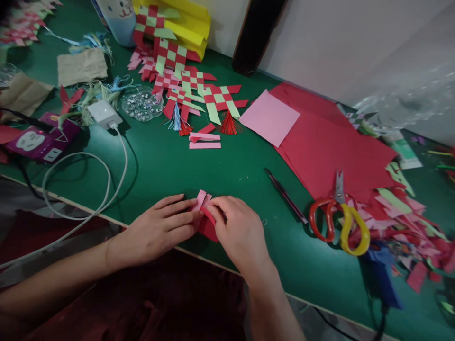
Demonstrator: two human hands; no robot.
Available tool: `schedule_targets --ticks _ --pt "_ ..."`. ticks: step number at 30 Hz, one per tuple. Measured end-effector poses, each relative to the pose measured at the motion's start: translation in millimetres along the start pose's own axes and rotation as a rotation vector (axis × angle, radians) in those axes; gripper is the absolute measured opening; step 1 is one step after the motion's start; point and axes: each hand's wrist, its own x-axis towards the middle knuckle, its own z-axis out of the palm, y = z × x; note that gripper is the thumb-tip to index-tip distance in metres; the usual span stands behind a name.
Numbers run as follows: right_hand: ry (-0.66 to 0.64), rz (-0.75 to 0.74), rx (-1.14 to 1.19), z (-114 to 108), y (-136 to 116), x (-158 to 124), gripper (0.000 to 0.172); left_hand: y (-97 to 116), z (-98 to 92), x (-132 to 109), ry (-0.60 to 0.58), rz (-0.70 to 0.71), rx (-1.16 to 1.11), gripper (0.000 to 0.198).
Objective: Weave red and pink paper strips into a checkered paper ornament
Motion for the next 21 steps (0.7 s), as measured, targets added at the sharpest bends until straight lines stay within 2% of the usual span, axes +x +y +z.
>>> schedule_targets --ticks 6,13,21 --pt "-0.042 0.035 0.060 -3 -5 2 0.016 1 -0.9 1 0.010 0.000 0.008 0.018" --pt "-0.119 -0.084 0.084 -6 -5 -3 0.022 3 -3.3 3 0.020 -0.010 0.025 0.017" --pt "-0.106 -0.200 0.041 -3 -1 -21 0.028 5 -5.7 5 0.039 -0.034 0.033 0.019"
